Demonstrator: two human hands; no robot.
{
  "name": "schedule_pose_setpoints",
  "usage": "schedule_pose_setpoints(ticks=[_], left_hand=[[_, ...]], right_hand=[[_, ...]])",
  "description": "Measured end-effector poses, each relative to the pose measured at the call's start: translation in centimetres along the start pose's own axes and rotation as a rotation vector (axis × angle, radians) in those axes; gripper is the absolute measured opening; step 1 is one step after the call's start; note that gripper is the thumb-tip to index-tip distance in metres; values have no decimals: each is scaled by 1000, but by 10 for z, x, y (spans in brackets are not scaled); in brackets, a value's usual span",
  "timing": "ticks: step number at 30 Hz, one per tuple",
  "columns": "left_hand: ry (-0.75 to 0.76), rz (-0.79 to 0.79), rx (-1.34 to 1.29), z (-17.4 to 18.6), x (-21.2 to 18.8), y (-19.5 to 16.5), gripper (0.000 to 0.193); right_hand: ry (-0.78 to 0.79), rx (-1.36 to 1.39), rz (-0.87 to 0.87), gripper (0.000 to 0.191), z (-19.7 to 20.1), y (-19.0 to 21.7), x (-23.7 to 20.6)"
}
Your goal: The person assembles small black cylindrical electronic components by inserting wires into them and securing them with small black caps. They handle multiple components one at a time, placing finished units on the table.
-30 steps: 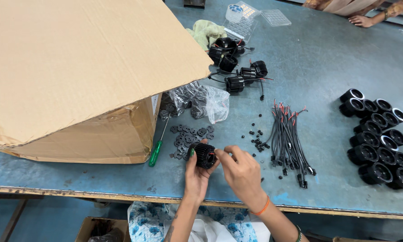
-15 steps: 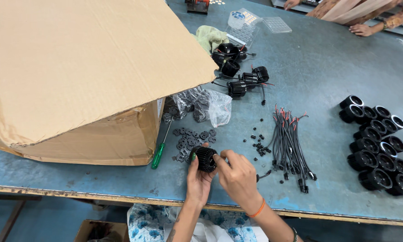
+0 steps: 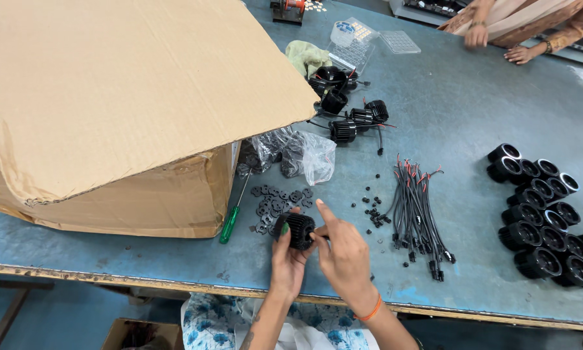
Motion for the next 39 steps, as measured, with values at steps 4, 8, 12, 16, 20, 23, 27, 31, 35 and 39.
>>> schedule_pose_setpoints(ticks=[4,8,12,16,20,23,27,31,35,39], left_hand=[[55,-45,-116,1,2,-3,53],[38,-41,-136,-5,2,-8,57],[84,-147,154,-24,-10,-28,69],[339,-452,704,-64,-30,-69,74],[583,-708,1219,-111,-56,-96,77],[642,-678,1277,-137,-69,-98,83],[523,-473,1119,-151,-74,-89,79],[571,-543,1163,-157,-77,-85,70],[465,-509,1205,-151,-75,-81,65],[518,-605,1188,-149,-78,-78,64]], right_hand=[[81,92,-6,61,-2,1,-1],[70,7,-199,37,1,-12,-7],[54,253,-304,13,4,-35,-21],[200,584,-503,11,2,-73,-42],[403,1034,-470,10,-2,-97,-59],[413,1283,-755,24,-6,-118,-73],[450,1318,-401,23,2,-124,-75],[272,1242,-296,17,9,-133,-79],[84,1343,-332,15,16,-137,-86],[115,1365,-487,17,13,-133,-88]])
Point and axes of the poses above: each hand's wrist, its own x-axis towards the middle knuckle, its own z-axis out of the back of the hand, y = z × x, the point moved 4 cm from there along x, towards the middle knuckle, and after that the axes turned 8 degrees about -z, right-handed, at the moved point
